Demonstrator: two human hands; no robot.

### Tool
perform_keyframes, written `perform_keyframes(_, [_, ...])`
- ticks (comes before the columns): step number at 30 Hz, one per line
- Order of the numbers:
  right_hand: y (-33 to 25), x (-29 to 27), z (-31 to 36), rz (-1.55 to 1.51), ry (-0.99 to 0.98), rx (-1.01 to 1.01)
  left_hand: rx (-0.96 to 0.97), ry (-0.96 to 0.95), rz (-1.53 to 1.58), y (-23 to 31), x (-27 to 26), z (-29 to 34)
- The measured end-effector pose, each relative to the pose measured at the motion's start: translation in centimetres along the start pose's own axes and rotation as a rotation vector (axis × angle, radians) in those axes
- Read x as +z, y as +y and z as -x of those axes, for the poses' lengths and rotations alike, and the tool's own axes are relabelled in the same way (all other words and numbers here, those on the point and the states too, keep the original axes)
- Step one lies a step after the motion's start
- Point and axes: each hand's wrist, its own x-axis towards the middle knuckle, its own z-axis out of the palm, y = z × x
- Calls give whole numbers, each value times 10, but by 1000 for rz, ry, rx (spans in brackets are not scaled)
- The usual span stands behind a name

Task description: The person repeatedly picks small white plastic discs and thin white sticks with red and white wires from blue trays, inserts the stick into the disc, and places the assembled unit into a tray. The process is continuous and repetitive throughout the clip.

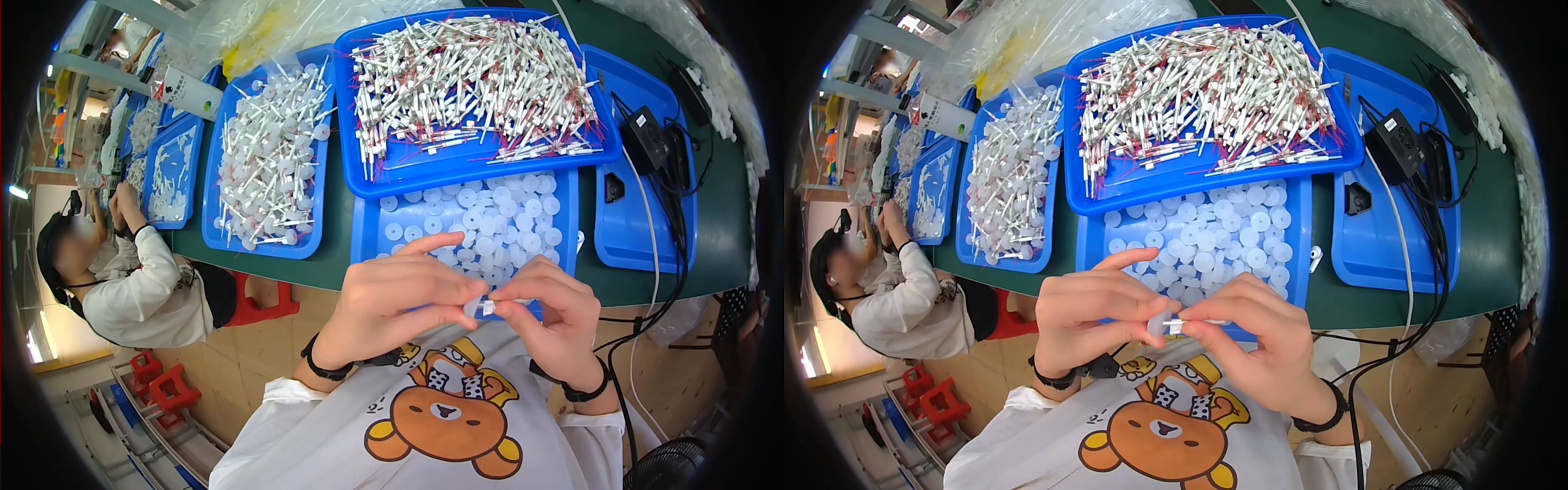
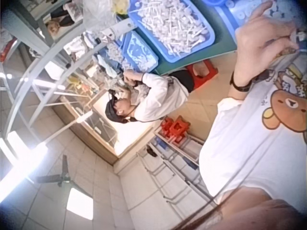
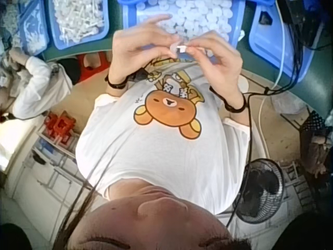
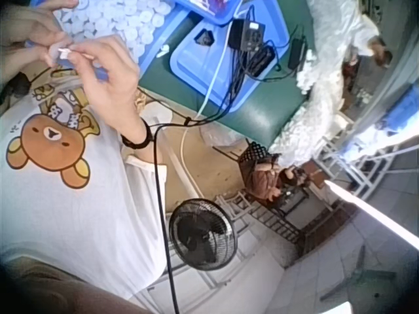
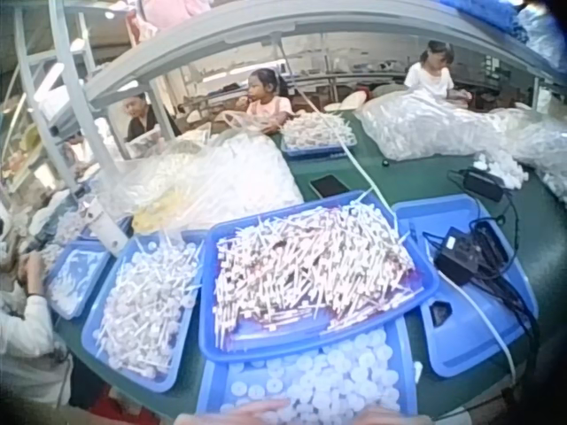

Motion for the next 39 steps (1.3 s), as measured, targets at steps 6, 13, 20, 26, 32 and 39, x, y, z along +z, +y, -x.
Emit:
perform_keyframes(6, [-5, 12, 8, -13, 56, 119, -11, -22, -214, 9, 1, 2])
perform_keyframes(13, [8, 19, 11, -144, 57, 269, -24, -7, -267, -2, 0, 8])
perform_keyframes(20, [-15, 10, 1, 108, 234, 169, -274, 382, -291, -7, -51, 9])
perform_keyframes(26, [-13, -1, 6, 120, 75, 173, -156, 677, -1054, -27, -125, -17])
perform_keyframes(32, [-20, -7, -2, 194, 2, 170, -70, 253, -897, -14, -69, -9])
perform_keyframes(39, [-10, -19, -53, 665, 4, -67, -234, -115, -692, -24, 15, 19])
